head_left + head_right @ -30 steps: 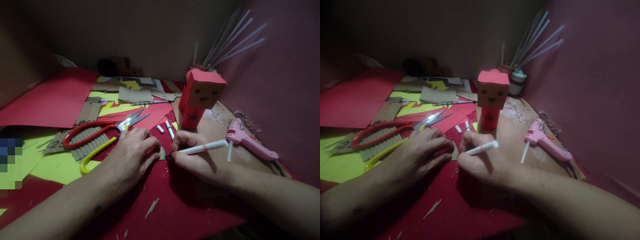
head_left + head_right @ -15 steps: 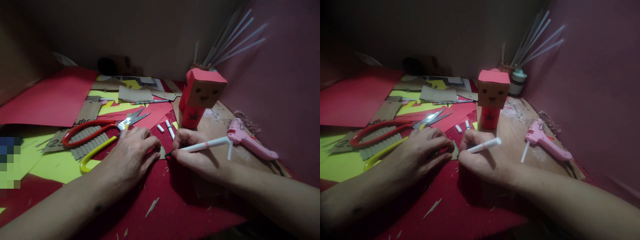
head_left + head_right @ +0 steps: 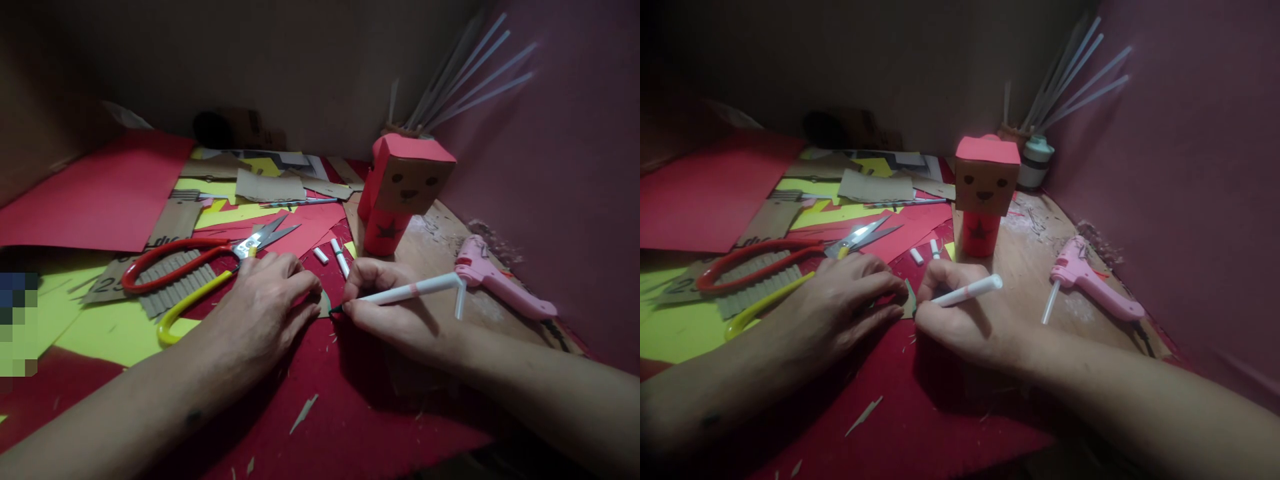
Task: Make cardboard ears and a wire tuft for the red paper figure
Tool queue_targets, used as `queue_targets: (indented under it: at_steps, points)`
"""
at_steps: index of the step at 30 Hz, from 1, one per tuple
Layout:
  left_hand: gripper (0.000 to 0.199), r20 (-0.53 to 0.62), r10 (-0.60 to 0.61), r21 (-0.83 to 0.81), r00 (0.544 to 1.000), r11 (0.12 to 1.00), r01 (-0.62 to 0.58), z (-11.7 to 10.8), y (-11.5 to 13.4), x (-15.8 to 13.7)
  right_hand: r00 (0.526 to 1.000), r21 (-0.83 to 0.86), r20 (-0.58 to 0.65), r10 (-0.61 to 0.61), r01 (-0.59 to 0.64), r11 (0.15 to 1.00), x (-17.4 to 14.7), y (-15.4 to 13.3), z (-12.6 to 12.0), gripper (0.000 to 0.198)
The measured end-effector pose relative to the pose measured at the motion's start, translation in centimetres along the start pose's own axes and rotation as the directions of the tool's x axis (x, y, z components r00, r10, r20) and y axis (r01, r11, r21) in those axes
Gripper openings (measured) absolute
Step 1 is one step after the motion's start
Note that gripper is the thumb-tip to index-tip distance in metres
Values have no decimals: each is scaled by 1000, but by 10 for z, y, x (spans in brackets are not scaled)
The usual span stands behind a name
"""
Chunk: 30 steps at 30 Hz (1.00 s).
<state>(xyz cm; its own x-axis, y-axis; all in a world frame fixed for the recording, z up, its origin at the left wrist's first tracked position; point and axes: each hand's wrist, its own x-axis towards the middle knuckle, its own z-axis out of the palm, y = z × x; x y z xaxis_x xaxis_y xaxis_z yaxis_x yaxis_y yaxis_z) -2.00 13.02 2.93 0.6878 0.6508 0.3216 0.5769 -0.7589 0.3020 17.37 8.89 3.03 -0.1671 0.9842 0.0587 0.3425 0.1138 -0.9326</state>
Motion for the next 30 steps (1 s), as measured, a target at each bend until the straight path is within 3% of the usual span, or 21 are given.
queue_targets:
  at_steps: [9,19,25,30]
  points:
    - [18,21,-3,-4,1000,1000,3,0,0,-2,999,-19,42,-17,18,1000,1,-3,1,12]
    - [19,41,-16,-23,999,1000,17,-1,1,0,994,91,52,101,-105,990,-1,-8,-3,9]
    - [17,30,-7,-21,1000,1000,8,-1,1,-1,1000,-23,1,-16,16,1000,-1,-2,1,11]
    - [19,21,-4,-31,1000,1000,4,-1,1,0,998,2,61,34,-34,999,-1,-4,-1,11]
